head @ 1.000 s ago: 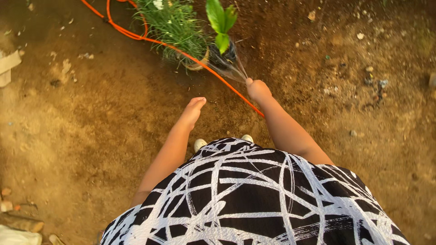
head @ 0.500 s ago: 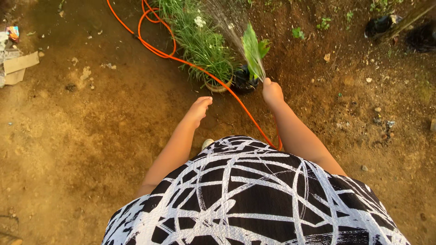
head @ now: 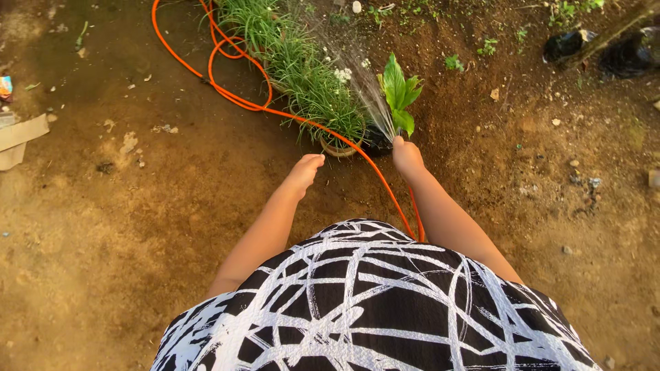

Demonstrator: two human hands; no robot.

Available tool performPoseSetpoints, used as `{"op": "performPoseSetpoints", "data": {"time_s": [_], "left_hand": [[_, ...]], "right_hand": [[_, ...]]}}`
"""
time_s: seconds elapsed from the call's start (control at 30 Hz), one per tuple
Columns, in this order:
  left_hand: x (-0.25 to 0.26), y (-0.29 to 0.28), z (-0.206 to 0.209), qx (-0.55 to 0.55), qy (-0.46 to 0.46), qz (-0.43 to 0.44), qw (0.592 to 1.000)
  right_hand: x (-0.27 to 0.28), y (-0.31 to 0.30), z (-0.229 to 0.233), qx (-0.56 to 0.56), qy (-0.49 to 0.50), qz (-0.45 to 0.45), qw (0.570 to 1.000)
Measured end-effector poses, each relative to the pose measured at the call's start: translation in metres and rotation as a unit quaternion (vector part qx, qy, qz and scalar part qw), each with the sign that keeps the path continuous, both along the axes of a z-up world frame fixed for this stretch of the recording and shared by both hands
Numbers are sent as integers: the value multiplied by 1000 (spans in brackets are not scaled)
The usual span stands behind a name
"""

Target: The person holds an orange garden hose and directs the spray of water onto various plants, moving around the outdoor garden area to water different sections of vegetation and potted plants.

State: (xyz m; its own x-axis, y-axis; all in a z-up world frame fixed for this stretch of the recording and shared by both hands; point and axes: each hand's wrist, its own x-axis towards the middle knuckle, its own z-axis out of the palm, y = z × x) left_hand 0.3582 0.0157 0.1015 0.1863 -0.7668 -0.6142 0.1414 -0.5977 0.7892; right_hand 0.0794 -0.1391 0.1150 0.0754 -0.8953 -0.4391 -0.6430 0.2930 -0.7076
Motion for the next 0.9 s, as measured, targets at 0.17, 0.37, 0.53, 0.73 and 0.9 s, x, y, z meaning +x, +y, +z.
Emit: {"op": "performPoseSetpoints", "data": {"time_s": [0.17,0.37,0.53,0.73,0.9], "left_hand": [[-12,-8,-16,0,18,-26,1000],[1,11,-42,12,20,-22,1000],[7,13,-45,28,25,-2,999],[-12,3,-16,-51,42,15,998],[-17,1,6,-66,20,-7,998]], "right_hand": [[3,6,0,-2,15,3,1000],[22,20,-3,48,50,30,997],[29,20,-24,-42,1,41,998],[49,24,12,51,-184,-23,981],[58,30,50,62,-201,-23,977]]}}
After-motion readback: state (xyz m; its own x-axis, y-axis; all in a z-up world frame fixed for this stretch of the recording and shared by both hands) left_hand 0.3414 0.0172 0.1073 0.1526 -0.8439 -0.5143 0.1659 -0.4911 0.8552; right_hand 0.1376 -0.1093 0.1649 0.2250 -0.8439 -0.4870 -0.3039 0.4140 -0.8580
